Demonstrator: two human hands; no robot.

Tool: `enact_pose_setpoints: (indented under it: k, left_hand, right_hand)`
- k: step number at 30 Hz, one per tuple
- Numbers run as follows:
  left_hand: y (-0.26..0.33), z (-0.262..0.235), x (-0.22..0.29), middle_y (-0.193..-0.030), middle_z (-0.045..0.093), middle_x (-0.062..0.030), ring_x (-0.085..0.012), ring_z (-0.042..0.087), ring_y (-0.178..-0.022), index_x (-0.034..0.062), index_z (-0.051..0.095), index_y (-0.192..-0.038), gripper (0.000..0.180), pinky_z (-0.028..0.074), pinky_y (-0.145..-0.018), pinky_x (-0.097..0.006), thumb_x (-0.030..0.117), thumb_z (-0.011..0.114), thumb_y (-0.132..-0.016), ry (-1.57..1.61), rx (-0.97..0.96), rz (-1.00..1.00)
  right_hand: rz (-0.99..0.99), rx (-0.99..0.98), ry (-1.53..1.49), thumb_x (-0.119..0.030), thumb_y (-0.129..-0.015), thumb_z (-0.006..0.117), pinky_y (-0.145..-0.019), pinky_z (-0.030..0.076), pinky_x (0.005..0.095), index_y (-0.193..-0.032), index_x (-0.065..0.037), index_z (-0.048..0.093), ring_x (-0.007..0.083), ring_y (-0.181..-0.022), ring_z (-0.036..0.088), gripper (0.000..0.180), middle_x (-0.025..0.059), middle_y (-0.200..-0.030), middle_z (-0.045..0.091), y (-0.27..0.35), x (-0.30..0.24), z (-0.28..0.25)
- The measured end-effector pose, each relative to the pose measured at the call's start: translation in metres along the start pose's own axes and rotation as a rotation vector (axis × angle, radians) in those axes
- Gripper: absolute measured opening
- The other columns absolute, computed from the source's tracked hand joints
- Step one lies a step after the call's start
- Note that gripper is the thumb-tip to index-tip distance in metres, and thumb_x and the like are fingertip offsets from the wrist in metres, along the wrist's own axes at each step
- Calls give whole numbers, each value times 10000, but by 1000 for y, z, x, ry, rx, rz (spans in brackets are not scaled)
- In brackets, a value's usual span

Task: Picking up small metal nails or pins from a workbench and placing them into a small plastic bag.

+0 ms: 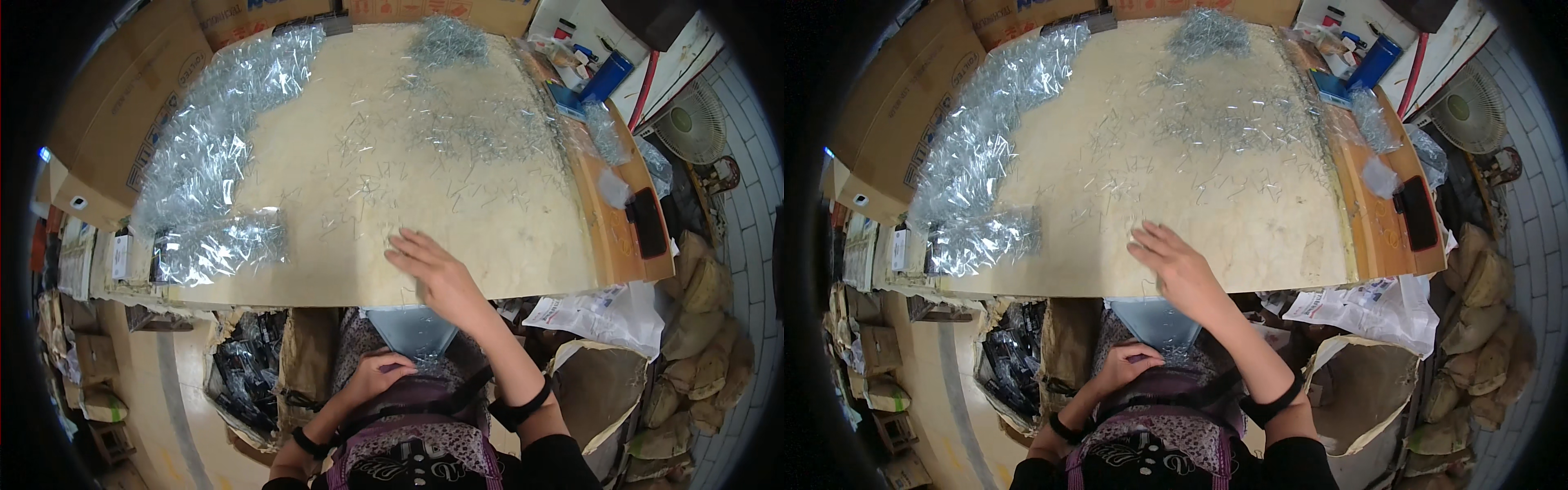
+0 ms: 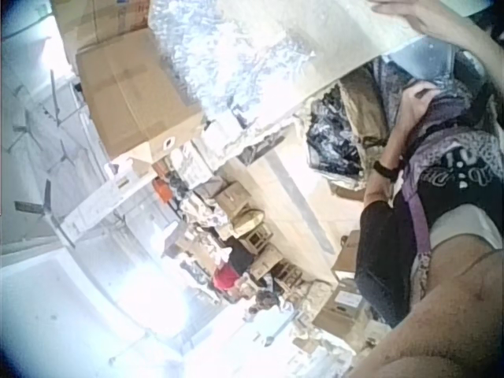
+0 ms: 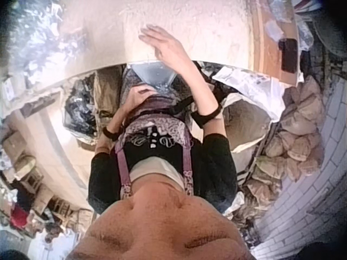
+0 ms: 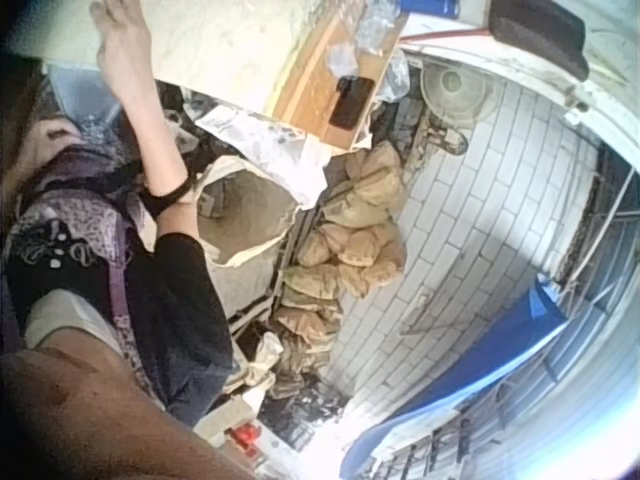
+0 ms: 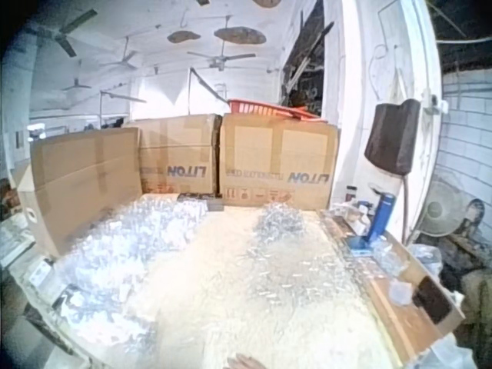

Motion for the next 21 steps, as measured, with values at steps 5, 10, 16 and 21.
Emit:
enact_pose_setpoints:
  k: [5, 10, 16, 21]
  left_hand:
    - [0, 4, 11, -873, 685, -75, -183, 626, -848, 36, 712, -872, 112, 491, -793, -293, 104, 758, -796, -99, -46, 19]
    - [1, 5, 14, -840, 675, -71, -199, 614, -821, 36, 711, -864, 119, 489, -771, -296, 100, 766, -779, -98, -40, 57]
    - [-4, 7, 9, -834, 675, -89, -193, 627, -803, 29, 716, -881, 111, 498, -742, -299, 84, 745, -790, -97, -42, 36]
    - [-1, 6, 9, -840, 686, -94, -197, 635, -783, 36, 720, -880, 100, 502, -726, -302, 77, 737, -790, -116, -63, 76]
  right_hand:
    - [-14, -14, -103, 158, -652, 452, -1071, 410, 414, -1140, -18, 634, 299, -1273, 496, 550, 107, -1280, 592, 57, -29, -2]
    - [63, 201, -115, 90, -661, 520, -927, 421, 423, -1024, -26, 670, 331, -1054, 562, 409, 134, -1105, 614, 112, -14, -25]
    - [399, 109, -39, -182, -848, 673, -905, 351, 408, -1095, -109, 649, 306, -1015, 490, 259, 120, -1073, 529, 157, 17, 11]
    - [377, -298, -230, -242, -849, 693, -947, 376, 417, -1168, -111, 622, 324, -1107, 502, 352, 147, -1138, 530, 181, 15, 62]
Point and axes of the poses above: each hand's wrist, its own y-axis away from the middle knuckle, its own z-axis out of the palm, x = y × z, the point moved 10 cm from there along -y, towards the middle knuckle
